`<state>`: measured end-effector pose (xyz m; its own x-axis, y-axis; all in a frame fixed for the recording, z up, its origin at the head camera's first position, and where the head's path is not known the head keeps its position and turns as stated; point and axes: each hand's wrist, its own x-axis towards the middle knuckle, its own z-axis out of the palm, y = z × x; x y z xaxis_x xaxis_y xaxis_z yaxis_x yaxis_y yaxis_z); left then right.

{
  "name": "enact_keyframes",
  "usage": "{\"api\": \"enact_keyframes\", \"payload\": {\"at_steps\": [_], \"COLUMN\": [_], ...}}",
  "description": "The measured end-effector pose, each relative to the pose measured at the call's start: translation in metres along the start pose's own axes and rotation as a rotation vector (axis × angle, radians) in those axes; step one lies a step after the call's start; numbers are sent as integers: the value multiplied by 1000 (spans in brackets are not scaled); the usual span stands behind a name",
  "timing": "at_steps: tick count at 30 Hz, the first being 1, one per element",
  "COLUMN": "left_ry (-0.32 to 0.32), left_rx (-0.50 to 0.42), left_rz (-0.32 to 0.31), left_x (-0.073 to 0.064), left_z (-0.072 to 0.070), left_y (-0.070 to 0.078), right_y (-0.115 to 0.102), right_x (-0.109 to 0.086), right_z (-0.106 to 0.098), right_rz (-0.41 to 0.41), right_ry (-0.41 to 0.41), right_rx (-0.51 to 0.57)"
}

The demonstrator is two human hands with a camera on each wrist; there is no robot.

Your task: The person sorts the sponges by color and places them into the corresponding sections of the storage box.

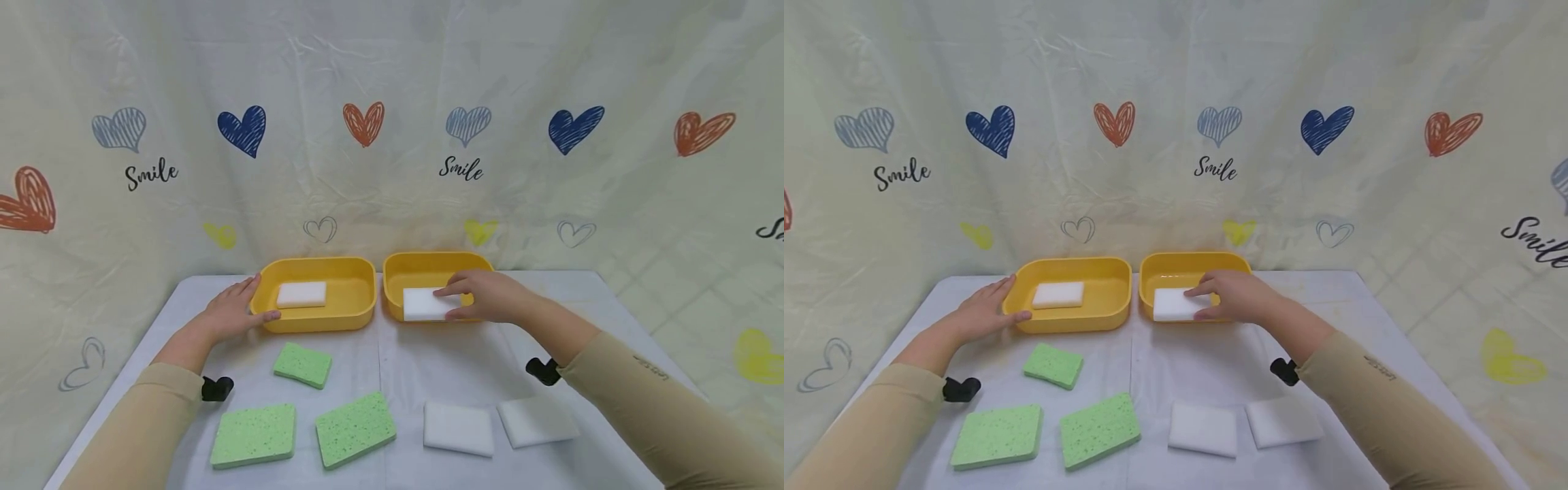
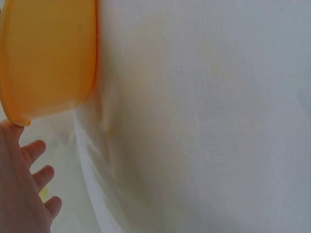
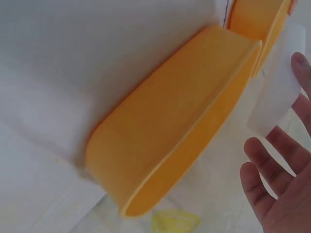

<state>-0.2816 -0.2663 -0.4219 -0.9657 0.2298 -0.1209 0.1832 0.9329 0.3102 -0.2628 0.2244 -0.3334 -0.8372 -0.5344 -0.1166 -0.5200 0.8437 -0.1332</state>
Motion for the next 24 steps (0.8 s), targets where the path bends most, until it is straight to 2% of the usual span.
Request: {"api": "enact_keyframes", "payload": {"at_steps": [11, 14, 21, 24], "left_ry": [29, 19, 2, -1], "left_rx": [-24, -18, -24, -23], "left_rz": [15, 10, -2, -4], "left_x": [-1, -1, -1, 0], "left_z": [2, 1, 0, 0], "left_y": [-3, -3, -3, -4], "right_y": [-43, -53, -69, -75], "right_x": [63, 77, 108, 122], "right_z": [-13, -14, -9, -3], "right_rz": [-25, -48, -109, -107], "right_ry": [-40, -53, -77, -87], "right_rx": [2, -16, -46, -57]}}
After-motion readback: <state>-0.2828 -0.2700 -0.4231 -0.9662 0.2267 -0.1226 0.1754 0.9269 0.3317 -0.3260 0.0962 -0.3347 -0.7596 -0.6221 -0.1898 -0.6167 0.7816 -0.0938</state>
